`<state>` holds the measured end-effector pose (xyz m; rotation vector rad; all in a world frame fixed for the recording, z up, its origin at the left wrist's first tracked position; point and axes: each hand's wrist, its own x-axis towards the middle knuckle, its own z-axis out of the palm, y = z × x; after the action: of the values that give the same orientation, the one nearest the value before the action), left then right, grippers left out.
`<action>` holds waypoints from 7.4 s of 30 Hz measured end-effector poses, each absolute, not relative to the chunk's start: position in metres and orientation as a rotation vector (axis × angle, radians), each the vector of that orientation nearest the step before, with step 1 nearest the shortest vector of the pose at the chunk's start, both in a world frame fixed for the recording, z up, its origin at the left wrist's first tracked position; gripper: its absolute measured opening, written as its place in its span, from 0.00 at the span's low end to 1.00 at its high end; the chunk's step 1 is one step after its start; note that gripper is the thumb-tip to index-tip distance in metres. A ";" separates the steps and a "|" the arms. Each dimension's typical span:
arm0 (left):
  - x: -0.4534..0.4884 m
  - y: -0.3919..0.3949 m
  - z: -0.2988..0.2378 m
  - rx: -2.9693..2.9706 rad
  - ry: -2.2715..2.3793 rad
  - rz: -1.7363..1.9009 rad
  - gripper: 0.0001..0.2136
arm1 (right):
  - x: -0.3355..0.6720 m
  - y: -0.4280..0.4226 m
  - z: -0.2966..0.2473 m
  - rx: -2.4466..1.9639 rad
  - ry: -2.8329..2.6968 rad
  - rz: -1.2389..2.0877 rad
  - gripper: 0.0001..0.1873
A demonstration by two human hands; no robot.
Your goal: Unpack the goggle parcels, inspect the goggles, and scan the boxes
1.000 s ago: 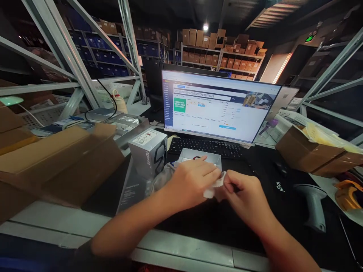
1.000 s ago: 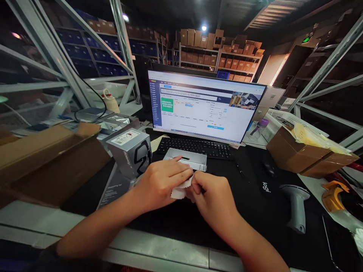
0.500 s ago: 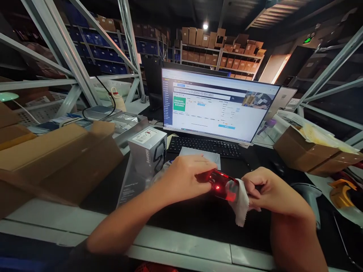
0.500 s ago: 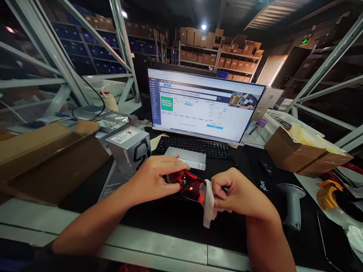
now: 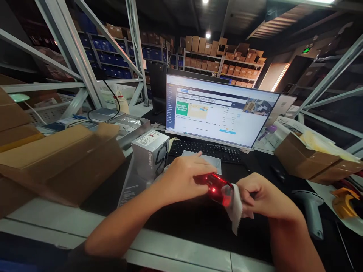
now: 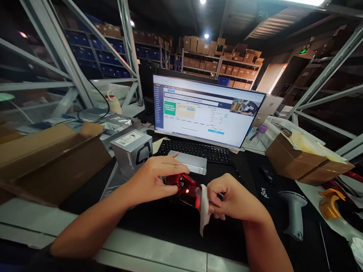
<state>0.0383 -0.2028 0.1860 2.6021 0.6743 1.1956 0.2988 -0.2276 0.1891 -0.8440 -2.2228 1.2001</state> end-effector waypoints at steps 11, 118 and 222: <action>0.057 -0.210 0.173 3.121 0.579 1.376 0.07 | 0.261 -0.239 0.173 -1.076 -2.054 0.461 0.17; 0.061 -0.198 0.162 3.291 0.593 0.787 0.08 | 0.281 -0.221 0.177 -0.991 -2.174 0.990 0.18; 0.045 -0.196 0.172 2.701 0.752 1.310 0.07 | 0.358 -0.162 0.173 -0.765 -1.019 0.675 0.35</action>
<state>0.0451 -0.1959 0.1722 2.7007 0.7519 1.3097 0.3578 -0.1623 0.1728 -0.7655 -1.0187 0.6753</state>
